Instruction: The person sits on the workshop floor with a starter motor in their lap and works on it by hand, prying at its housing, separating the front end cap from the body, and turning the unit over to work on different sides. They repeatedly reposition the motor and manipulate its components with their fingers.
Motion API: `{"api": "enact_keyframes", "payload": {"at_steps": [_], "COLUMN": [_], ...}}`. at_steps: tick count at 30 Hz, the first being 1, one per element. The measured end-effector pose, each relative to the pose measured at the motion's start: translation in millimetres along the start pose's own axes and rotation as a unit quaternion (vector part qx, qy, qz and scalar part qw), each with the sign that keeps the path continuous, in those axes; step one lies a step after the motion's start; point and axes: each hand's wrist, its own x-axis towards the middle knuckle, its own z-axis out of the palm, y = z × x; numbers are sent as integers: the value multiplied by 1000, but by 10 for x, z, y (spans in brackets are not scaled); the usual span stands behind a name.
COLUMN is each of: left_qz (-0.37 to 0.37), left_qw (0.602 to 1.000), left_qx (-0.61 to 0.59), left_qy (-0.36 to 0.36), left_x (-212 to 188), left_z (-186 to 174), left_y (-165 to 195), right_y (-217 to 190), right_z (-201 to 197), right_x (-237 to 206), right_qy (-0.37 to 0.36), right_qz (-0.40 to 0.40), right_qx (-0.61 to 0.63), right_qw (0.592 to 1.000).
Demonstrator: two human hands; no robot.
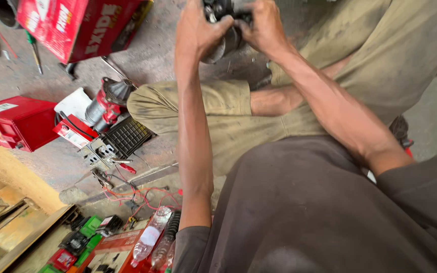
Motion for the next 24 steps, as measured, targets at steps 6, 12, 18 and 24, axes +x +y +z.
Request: {"api": "enact_keyframes", "payload": {"at_steps": [6,12,18,24], "left_qz": [-75,-104,-142,-82], "left_qw": [994,991,985,975], "left_qx": [-69,-80,-99,-168], "left_qy": [-23,-19,-6,119], "left_x": [-40,12,76,3], "left_z": [-117,-80,-6,1], "left_y": [237,221,64,207], "right_y": [-156,-227,-312,-529], "right_z": [-28,-61,-31,-155], "right_x": [31,57,84,90], "right_qy": [-2,22,5,-35], "right_qz": [-1,-27,24,133], "right_qx": [-26,-56,-29,67], "right_qw": [1000,998,999,988]}}
